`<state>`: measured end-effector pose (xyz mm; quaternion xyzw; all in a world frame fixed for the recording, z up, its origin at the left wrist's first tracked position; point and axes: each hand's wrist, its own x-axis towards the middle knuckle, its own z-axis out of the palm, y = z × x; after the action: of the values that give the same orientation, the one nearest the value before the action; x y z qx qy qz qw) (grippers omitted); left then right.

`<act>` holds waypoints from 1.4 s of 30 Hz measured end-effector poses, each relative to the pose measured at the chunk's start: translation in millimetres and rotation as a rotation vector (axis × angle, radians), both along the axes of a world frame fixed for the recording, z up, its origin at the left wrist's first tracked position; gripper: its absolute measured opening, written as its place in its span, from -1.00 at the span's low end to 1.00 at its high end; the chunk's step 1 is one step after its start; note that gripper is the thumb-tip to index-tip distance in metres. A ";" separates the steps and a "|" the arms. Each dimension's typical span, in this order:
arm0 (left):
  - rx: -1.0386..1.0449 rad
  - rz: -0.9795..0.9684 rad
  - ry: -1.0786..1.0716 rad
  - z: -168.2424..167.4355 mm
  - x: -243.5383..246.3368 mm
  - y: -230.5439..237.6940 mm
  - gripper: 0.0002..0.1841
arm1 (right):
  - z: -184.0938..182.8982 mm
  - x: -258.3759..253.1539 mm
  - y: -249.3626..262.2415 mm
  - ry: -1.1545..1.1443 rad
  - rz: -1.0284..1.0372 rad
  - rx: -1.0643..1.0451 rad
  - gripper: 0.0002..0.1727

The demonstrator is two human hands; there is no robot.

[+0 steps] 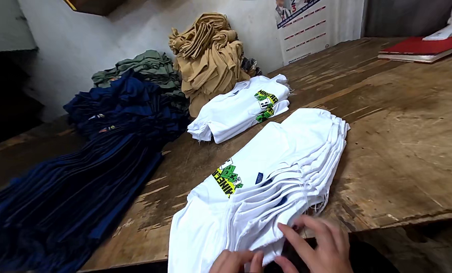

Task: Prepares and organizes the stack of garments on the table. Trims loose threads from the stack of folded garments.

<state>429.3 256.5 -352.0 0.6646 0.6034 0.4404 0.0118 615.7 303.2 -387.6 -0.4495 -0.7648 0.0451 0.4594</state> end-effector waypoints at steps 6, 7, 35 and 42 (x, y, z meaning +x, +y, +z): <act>-0.463 0.048 -0.041 40.2 6.0 26.9 -0.72 | -17.2 -17.1 29.9 0.187 0.267 0.280 -0.90; -0.571 -0.022 -0.078 39.9 5.2 33.7 -0.78 | -19.7 -17.7 28.3 0.200 0.306 0.313 -0.94; -0.238 -0.010 0.354 60.7 10.9 23.0 -0.72 | -8.5 -33.4 21.4 0.671 0.101 -0.125 -0.93; -0.270 -0.024 0.575 61.3 26.7 37.1 -0.87 | -4.7 -30.1 19.2 0.651 0.121 -0.141 -0.90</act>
<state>456.0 293.6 -290.7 0.7613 0.6273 0.1503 -0.0659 585.7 322.4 -392.4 -0.3957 -0.5984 0.2660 0.6438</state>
